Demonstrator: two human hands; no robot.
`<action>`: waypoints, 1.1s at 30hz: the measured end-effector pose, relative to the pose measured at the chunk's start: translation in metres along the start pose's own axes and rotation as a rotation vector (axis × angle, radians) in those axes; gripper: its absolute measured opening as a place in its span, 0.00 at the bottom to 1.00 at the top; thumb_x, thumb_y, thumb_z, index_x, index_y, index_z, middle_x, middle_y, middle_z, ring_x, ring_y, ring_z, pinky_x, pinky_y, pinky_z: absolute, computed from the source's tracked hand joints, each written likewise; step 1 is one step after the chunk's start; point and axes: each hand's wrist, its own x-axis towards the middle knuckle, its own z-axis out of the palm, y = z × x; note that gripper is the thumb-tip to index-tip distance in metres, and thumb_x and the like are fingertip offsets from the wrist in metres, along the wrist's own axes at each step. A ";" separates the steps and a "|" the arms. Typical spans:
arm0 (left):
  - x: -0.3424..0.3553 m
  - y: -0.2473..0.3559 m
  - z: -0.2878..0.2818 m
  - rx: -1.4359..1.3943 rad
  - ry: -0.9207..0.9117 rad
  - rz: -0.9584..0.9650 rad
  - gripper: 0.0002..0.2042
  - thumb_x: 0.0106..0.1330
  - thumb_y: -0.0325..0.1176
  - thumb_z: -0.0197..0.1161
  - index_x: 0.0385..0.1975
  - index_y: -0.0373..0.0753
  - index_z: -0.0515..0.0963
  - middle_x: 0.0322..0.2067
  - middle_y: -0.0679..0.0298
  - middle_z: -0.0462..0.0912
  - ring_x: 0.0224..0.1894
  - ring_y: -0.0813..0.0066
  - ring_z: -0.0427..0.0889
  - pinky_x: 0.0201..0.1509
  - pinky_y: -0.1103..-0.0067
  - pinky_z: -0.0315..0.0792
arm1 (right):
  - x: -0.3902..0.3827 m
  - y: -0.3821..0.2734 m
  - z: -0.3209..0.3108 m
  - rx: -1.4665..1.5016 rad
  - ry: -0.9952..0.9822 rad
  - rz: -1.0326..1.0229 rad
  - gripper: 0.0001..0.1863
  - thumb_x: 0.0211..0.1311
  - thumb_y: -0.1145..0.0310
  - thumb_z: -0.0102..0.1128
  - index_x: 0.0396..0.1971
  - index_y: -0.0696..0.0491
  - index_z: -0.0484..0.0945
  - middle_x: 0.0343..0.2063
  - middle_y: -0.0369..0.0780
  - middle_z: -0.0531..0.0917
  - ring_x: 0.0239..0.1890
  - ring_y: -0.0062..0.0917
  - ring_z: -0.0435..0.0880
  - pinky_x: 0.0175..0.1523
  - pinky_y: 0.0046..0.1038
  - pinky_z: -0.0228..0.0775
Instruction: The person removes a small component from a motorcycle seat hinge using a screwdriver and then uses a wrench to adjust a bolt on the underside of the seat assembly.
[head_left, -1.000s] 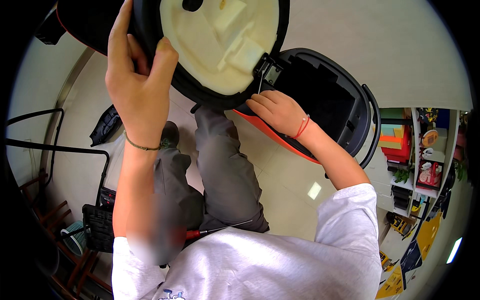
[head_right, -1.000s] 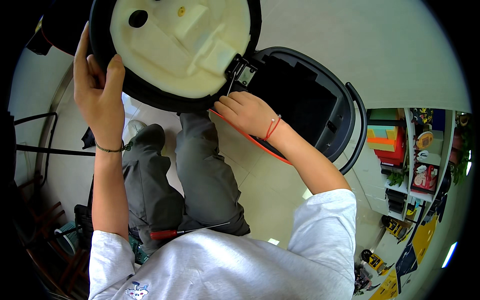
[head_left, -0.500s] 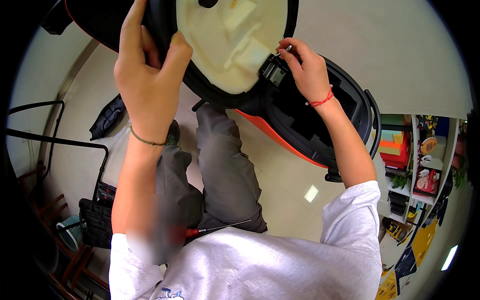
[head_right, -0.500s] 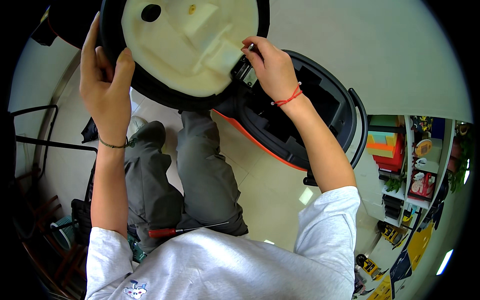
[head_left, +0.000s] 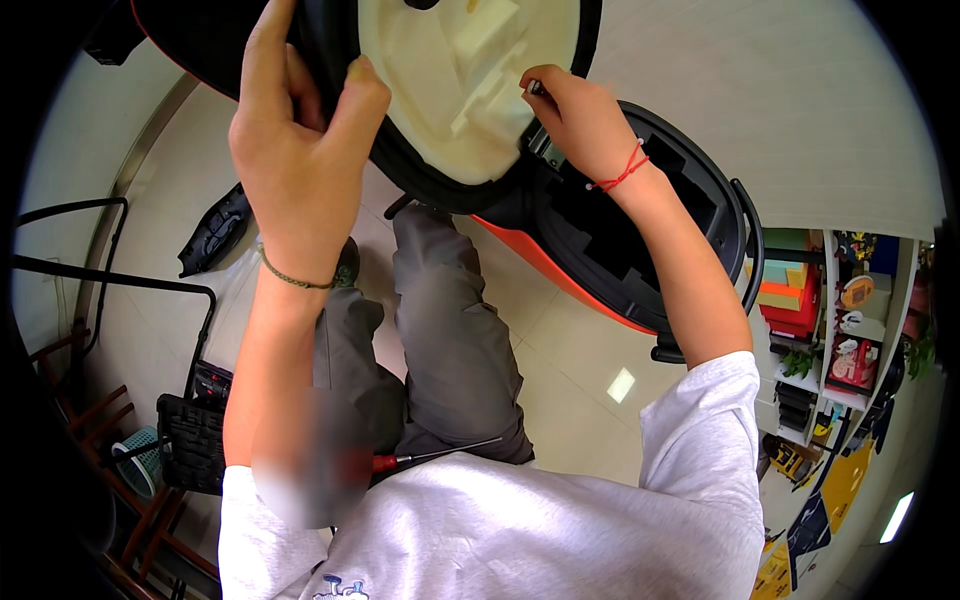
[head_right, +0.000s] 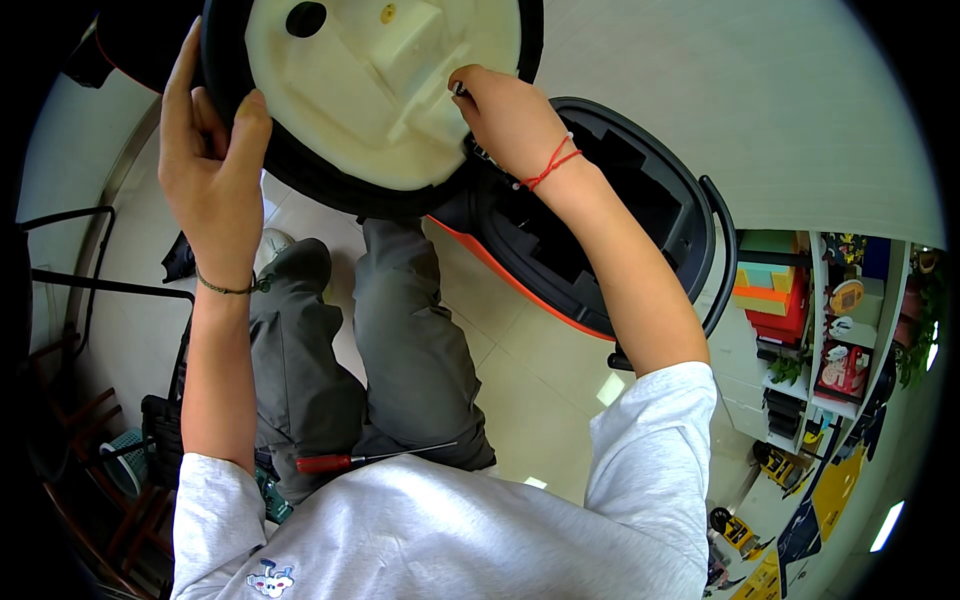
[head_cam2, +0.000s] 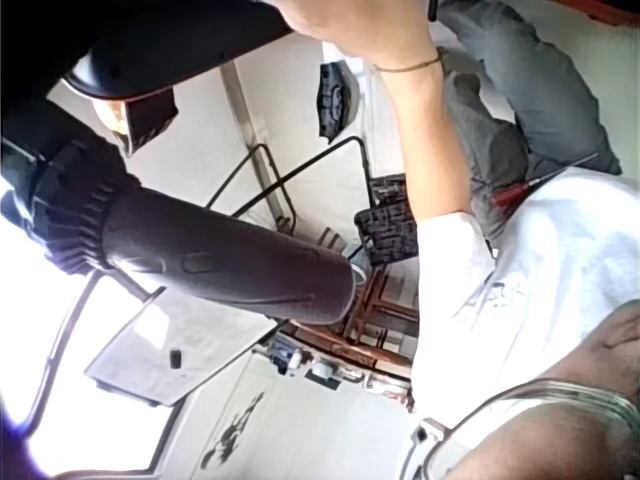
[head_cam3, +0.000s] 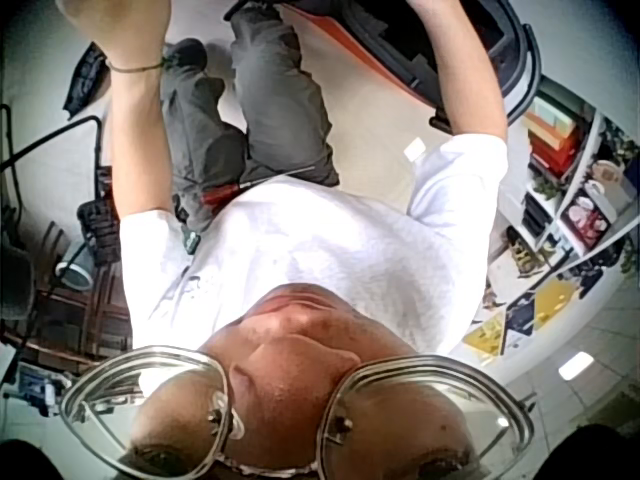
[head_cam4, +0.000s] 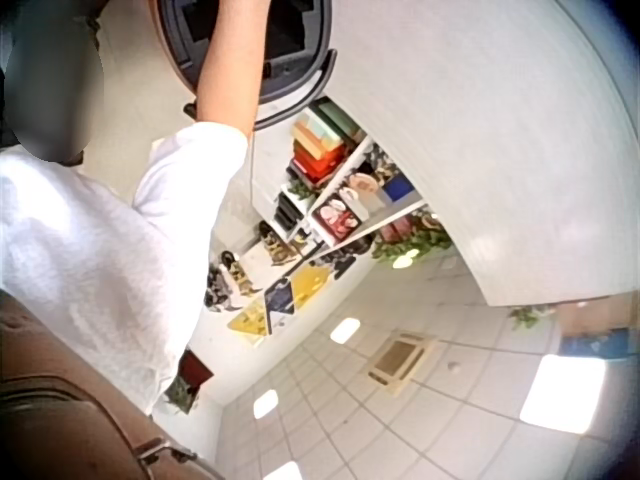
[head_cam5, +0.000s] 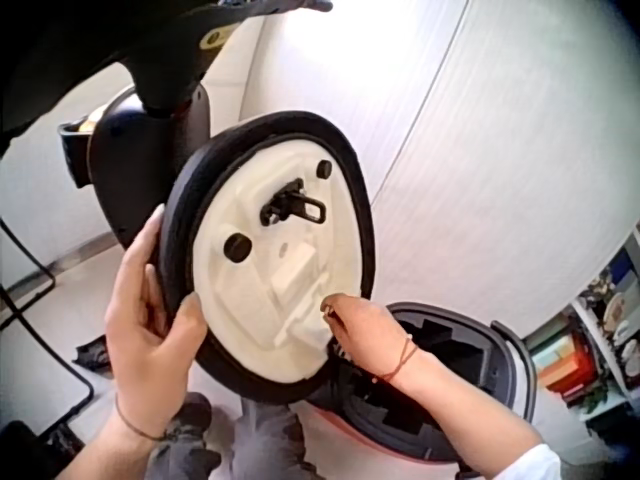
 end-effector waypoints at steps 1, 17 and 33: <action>0.000 0.002 0.003 0.050 0.037 0.017 0.30 0.59 0.22 0.61 0.65 0.37 0.68 0.21 0.78 0.56 0.22 0.89 0.53 0.26 0.87 0.48 | -0.001 -0.002 0.000 -0.006 -0.007 -0.001 0.09 0.65 0.71 0.58 0.42 0.57 0.77 0.32 0.46 0.84 0.35 0.40 0.84 0.40 0.33 0.75; 0.000 0.005 0.004 0.026 0.048 -0.052 0.31 0.58 0.20 0.60 0.66 0.37 0.67 0.22 0.76 0.57 0.23 0.88 0.53 0.26 0.87 0.49 | -0.095 -0.005 0.023 -0.121 -0.061 -0.523 0.14 0.47 0.79 0.60 0.37 0.56 0.76 0.38 0.39 0.82 0.39 0.33 0.80 0.44 0.30 0.76; 0.001 -0.002 0.002 0.076 0.062 -0.010 0.32 0.56 0.22 0.61 0.66 0.35 0.66 0.21 0.75 0.56 0.22 0.86 0.54 0.25 0.86 0.50 | -0.027 0.011 -0.007 0.319 0.163 0.139 0.07 0.63 0.73 0.62 0.40 0.58 0.79 0.29 0.41 0.86 0.30 0.23 0.85 0.39 0.22 0.75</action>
